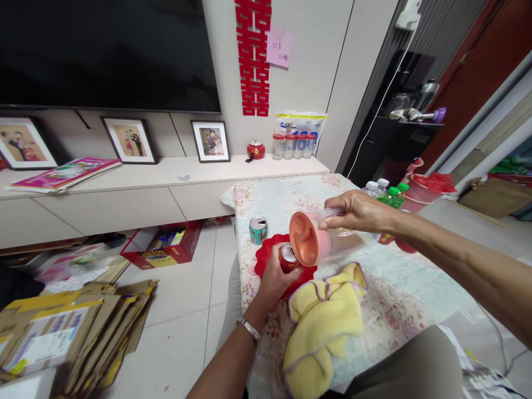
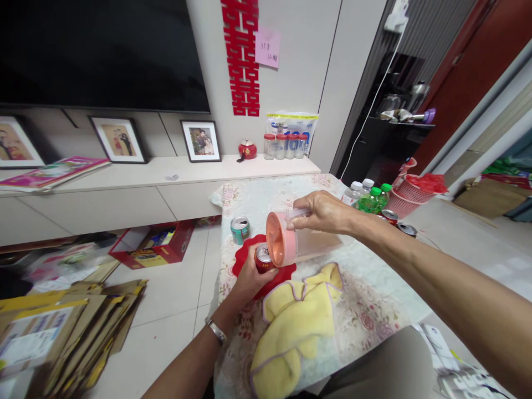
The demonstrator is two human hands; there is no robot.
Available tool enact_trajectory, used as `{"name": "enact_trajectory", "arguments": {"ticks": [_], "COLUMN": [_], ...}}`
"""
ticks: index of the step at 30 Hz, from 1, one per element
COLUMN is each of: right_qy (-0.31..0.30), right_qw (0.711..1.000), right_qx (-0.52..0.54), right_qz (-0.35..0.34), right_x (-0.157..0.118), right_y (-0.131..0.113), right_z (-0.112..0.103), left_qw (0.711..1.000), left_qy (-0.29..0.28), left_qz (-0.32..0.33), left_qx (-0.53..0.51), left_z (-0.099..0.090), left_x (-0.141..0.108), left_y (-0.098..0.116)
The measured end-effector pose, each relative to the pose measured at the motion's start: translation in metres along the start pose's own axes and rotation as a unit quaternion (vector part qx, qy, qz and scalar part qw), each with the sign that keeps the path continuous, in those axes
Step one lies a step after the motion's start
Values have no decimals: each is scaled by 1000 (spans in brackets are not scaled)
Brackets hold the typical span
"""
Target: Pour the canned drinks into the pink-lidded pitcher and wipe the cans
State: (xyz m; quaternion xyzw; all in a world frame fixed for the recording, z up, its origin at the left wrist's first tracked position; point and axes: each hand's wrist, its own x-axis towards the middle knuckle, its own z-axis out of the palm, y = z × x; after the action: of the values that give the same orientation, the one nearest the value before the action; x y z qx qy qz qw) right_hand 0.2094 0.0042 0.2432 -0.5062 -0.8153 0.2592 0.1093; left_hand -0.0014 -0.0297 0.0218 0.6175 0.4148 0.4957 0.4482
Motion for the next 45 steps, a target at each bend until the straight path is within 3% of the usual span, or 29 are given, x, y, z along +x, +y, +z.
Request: {"name": "enact_trajectory", "arguments": {"ticks": [45], "right_qy": [-7], "right_qw": [1000], "right_qx": [-11], "right_qz": [-3], "right_x": [1], "right_y": [-2], "right_z": [-2], "left_qw": [1000], "left_qy": [0], "left_qz": [-5], "left_qx": [6], "left_z": [-1], "left_x": [0], "left_y": [6]}}
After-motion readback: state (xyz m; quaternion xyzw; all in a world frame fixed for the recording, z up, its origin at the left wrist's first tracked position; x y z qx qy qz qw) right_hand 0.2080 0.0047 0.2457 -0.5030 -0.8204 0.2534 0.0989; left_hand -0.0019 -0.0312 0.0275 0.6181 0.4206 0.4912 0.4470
